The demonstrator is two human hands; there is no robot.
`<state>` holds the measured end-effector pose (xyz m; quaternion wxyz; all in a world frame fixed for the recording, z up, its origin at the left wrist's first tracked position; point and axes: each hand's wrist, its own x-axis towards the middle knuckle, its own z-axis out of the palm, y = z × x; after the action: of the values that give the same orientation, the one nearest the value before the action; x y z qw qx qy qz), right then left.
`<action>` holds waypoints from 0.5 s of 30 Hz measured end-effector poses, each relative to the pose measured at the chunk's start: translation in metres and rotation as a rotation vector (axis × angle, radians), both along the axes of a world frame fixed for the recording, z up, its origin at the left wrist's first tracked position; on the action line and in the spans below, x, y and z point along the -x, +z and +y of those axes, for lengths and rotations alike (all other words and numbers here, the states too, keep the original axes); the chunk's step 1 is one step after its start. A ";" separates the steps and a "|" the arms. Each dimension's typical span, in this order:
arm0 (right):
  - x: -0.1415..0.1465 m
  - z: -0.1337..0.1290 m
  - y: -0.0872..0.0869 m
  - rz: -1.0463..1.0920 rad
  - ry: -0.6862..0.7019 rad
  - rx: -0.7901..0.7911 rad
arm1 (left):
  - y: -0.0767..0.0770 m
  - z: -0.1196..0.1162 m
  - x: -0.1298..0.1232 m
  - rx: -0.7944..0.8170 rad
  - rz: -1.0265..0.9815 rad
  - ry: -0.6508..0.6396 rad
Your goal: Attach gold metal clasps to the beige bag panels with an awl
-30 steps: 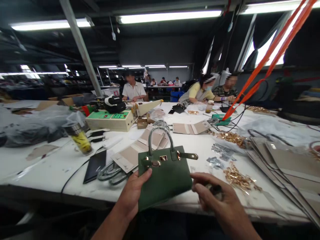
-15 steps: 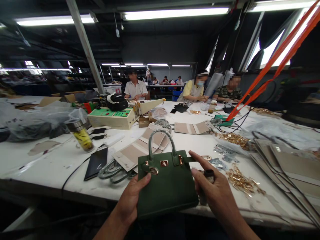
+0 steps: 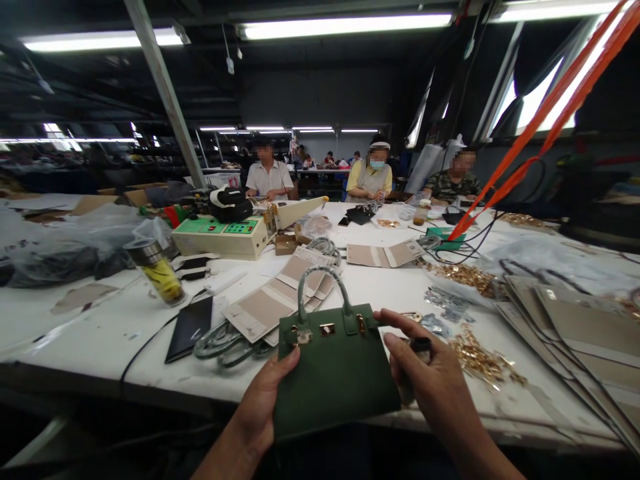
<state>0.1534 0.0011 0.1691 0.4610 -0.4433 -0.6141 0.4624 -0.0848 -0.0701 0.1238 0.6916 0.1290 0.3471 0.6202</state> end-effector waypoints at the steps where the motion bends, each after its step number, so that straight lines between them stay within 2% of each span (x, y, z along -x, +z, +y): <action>1: -0.001 0.001 -0.002 0.001 0.005 -0.003 | 0.000 0.000 -0.001 -0.001 -0.003 -0.002; 5: -0.002 0.004 -0.007 -0.012 0.007 -0.005 | -0.003 0.001 -0.002 -0.046 -0.028 -0.016; 7: -0.002 0.003 -0.006 -0.040 0.001 -0.064 | -0.002 0.001 -0.002 -0.081 -0.025 -0.027; 10: 0.002 -0.002 -0.006 -0.098 0.014 -0.309 | 0.007 -0.001 -0.008 -0.124 0.050 0.011; 13: 0.009 -0.010 -0.010 -0.115 0.047 -0.586 | 0.022 -0.002 -0.024 -0.163 0.187 0.147; 15: 0.013 -0.013 -0.014 -0.117 0.044 -0.715 | 0.031 -0.001 -0.039 -0.229 0.294 0.253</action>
<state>0.1399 -0.0123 0.1554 0.5408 -0.2665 -0.7718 0.2020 -0.0458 -0.0709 0.1543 0.5312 0.2512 0.3849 0.7117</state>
